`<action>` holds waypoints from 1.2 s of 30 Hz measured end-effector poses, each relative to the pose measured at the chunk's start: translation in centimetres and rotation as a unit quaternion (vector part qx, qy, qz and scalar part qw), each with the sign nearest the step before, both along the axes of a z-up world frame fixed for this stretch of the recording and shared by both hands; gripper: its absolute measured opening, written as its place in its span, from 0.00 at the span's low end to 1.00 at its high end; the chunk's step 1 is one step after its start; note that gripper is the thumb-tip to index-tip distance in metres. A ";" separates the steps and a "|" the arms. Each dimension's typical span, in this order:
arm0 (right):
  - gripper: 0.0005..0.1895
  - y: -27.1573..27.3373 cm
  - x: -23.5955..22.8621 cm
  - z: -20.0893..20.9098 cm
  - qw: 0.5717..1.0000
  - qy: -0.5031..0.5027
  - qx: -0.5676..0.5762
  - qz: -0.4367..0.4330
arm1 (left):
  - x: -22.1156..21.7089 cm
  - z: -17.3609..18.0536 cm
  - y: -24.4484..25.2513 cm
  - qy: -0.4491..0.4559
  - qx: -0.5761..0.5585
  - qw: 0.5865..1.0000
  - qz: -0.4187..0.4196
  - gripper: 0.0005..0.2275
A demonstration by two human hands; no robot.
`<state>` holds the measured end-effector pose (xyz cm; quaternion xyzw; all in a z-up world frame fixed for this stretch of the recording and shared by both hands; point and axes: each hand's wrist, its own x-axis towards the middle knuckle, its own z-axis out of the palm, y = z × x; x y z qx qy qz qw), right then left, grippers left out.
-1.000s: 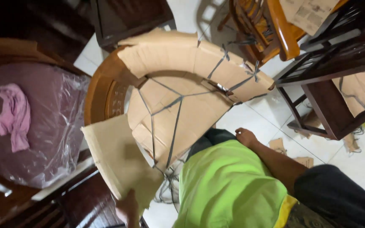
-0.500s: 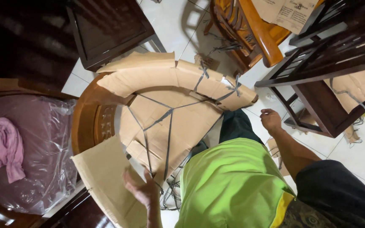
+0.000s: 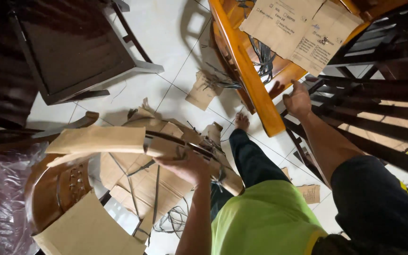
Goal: Securing cardboard protective padding to a wooden chair using flexible straps by wrapping and tucking them.
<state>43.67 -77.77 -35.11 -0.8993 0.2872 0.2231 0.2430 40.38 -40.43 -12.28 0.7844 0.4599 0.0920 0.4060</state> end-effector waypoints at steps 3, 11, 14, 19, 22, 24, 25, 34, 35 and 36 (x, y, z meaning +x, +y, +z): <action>0.33 -1.9 4.9 -3.5 0.999 -0.009 0.007 -0.033 | 1.1 0.7 -1.4 0.064 0.040 0.997 0.020 0.39; 0.49 3.3 19.0 -1.8 0.985 0.149 -0.004 -0.088 | 1.3 -1.5 -1.7 0.067 -0.021 0.993 0.090 0.47; 0.64 4.4 20.0 -4.3 0.970 0.234 -0.059 0.000 | -0.5 -3.6 -0.9 -0.065 0.000 0.998 -0.003 0.46; 0.60 3.8 19.6 -7.6 0.970 0.206 -0.099 0.078 | 1.0 -3.1 -1.3 0.052 0.098 0.994 0.004 0.44; 0.62 2.4 19.4 -9.9 0.968 0.200 -0.124 0.090 | 1.5 -2.4 -1.8 0.086 0.101 0.991 0.030 0.45; 0.59 1.3 19.1 -11.6 0.969 0.171 -0.153 0.087 | 1.5 -2.8 -1.7 0.067 0.110 0.991 0.025 0.43; 0.58 0.9 18.6 -12.4 0.969 0.146 -0.180 0.085 | 1.3 -2.8 -1.7 0.052 0.121 0.991 0.021 0.42; 0.72 -0.6 20.7 -9.6 0.912 0.223 -0.244 0.244 | 0.9 -3.0 -1.5 0.035 0.064 0.997 0.035 0.45; 0.72 -1.7 20.4 -10.5 0.912 0.223 -0.243 0.245 | 0.9 -3.0 -1.5 0.035 0.065 0.997 0.035 0.45; 0.62 -2.8 20.1 -11.4 0.903 0.175 -0.281 0.273 | 0.8 -3.0 -1.4 0.045 0.082 0.995 0.023 0.46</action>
